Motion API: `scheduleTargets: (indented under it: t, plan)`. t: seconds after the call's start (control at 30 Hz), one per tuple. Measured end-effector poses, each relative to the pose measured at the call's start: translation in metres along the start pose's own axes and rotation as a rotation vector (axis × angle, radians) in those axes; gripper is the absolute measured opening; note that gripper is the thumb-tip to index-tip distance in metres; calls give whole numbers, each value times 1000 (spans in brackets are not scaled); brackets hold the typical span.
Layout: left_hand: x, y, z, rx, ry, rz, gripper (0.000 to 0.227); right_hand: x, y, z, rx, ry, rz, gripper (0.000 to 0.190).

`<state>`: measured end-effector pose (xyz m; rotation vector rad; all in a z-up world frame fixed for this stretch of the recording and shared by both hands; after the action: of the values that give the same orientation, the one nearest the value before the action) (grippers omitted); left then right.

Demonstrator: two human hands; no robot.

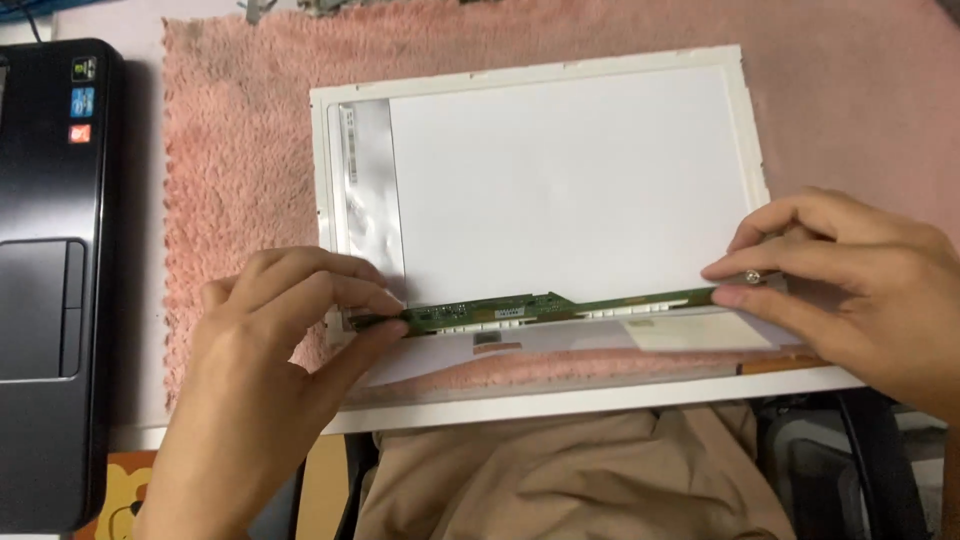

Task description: The person uses a screwdriver to remove screws from the back of a white laptop screen. They then detach a ribbon cable from the screen's circuit board and place the screen face down. Finally, they attach a metal bracket to the edge of the screen.

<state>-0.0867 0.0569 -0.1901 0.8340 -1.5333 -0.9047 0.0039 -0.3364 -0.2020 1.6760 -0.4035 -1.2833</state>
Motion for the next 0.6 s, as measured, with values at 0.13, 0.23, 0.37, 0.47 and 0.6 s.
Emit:
scheduleTargets:
  t: [0.13, 0.23, 0.37, 0.47, 0.6]
  plan:
    - [6, 2, 3, 106, -141, 67, 11, -12, 3, 2, 25, 150, 26, 17]
    - [6, -7, 8, 182, -295, 13, 9, -11, 1, 5, 15, 260, 7, 19]
    - [6, -14, 18, 227, -329, -32, 11, 5, -6, 14, 48, 334, 53, 21]
    - [5, -18, 25, 268, -321, -98, 17, 6, -7, 19, 45, 303, 75, 25]
    - [12, -19, 29, 327, -370, -217, 17, 1, -6, 23, 69, 337, 133, 26]
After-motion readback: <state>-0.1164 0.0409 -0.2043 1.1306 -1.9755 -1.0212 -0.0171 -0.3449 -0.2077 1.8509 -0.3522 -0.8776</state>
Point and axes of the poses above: each hand's wrist, its own z-axis away from the middle knuckle, its own y-axis out of the back of the hand, x = y × z, the point moved 3 cm from there along -z, towards the middle knuckle, and after that the axes turned 5 degrees about -z, right-handed, at the moved point
